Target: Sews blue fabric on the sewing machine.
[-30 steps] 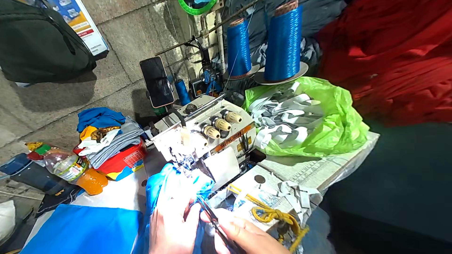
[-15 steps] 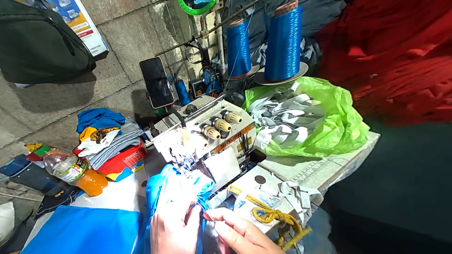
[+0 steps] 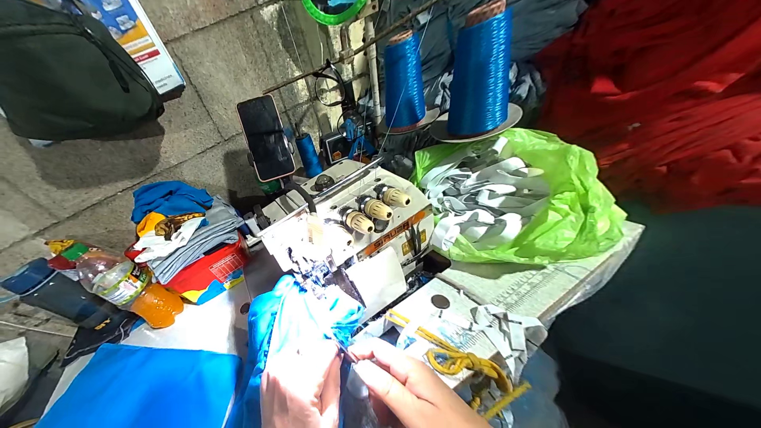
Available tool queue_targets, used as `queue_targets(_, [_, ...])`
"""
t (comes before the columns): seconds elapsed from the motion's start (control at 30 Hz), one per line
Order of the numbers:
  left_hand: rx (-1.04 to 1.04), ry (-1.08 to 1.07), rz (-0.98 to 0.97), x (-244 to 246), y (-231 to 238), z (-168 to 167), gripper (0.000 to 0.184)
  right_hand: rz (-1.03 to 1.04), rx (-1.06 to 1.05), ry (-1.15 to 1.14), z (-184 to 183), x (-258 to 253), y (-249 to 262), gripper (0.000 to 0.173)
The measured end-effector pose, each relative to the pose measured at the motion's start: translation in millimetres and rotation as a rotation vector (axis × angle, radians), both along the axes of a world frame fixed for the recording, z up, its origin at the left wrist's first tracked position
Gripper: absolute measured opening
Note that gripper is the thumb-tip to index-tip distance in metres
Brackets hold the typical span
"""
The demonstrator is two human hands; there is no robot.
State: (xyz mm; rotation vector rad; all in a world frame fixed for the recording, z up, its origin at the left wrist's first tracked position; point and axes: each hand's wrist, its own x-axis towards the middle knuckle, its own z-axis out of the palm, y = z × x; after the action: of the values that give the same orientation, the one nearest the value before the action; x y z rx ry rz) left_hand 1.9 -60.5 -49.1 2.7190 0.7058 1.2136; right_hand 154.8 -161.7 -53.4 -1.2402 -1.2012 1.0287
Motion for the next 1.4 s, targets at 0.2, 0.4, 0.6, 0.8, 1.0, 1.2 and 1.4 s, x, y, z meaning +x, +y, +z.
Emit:
queue_targets(0.2, [0.09,0.185,-0.138,2,-15,-6,0.017,-0.208,0.006,-0.099,-4,1,12,0.027])
queue_targets(0.4, [-0.221,-0.009,-0.122,-12,-7,-6,0.012,-0.378,-0.067,0.389,3,33,8,0.028])
queue_targets(0.6, [-0.623,-0.179,-0.121,-10,-14,-5,0.007,-0.061,-0.025,0.32,-2,9,-20,0.03])
queue_targets(0.8, [-0.678,-0.223,-0.146,-9,-13,-1,0.004,-0.173,0.049,0.125,-3,-5,13,0.01])
queue_targets(1.0, [-0.784,-0.177,-0.182,-12,-15,11,0.005,-0.243,0.083,0.045,-10,-12,36,0.011])
queue_targets(1.2, [-1.211,-0.353,-0.435,-36,-19,21,0.027,-0.033,0.058,0.346,-1,-4,3,0.013])
queue_targets(1.4, [-1.168,-0.327,-0.407,-36,-27,21,0.024,-0.048,0.26,0.167,0,-15,-20,0.008])
